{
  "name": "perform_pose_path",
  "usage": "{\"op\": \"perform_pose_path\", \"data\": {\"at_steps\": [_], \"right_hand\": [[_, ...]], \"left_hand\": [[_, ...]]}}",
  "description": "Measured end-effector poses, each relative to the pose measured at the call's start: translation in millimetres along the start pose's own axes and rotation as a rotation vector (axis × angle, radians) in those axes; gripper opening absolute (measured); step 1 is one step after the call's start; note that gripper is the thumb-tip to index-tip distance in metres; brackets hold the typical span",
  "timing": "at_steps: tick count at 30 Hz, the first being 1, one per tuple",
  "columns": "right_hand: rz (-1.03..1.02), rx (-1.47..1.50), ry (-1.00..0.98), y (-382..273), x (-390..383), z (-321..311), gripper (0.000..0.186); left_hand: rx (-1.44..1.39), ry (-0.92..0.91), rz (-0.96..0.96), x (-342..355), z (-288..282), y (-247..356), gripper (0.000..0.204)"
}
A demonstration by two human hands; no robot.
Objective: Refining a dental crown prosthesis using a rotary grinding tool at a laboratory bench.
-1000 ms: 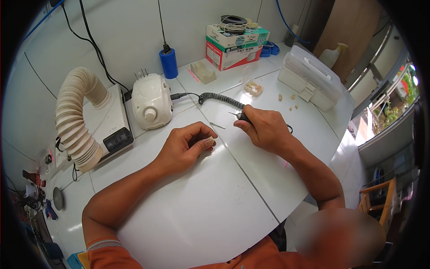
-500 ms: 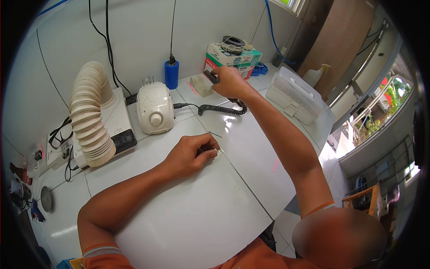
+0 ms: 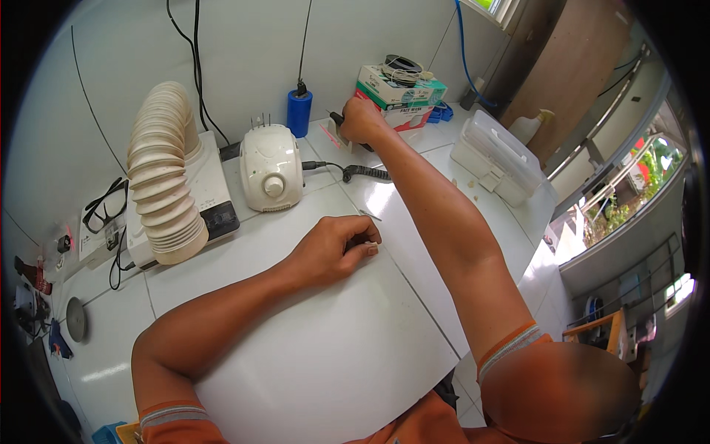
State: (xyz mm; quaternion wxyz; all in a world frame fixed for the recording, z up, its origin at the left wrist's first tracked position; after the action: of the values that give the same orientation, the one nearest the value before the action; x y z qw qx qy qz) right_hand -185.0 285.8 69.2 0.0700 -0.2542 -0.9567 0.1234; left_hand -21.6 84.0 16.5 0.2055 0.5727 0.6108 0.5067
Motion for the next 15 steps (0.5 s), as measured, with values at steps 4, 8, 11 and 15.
{"op": "perform_pose_path", "data": {"at_steps": [4,8,11,15], "right_hand": [[-0.106,-0.049,0.112,-42,-41,-21,0.037],[-0.080,0.007,-0.248,-98,-108,-5,0.086],[-0.095,0.030,-0.230,-107,-122,16,0.110],[-0.105,0.188,-0.264,-104,-119,21,0.114]], "left_hand": [[0.019,-0.016,-0.013,-3,-3,5,0.012],[0.068,0.007,0.067,-1,-1,8,0.014],[0.016,-0.027,-0.042,-1,0,10,0.017],[0.046,-0.016,-0.054,-1,0,3,0.023]]}}
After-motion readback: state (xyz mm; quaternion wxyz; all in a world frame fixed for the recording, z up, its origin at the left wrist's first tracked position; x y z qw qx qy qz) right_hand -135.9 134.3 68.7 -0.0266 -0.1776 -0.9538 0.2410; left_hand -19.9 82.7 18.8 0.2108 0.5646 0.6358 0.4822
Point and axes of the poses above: each hand's wrist, its own x-axis towards the middle knuckle, its own z-axis out of the palm, y = z × x, the point moved 9 cm from there along x, towards the middle knuckle, and after that the axes turned 6 degrees about z, right-handed, at the moved point
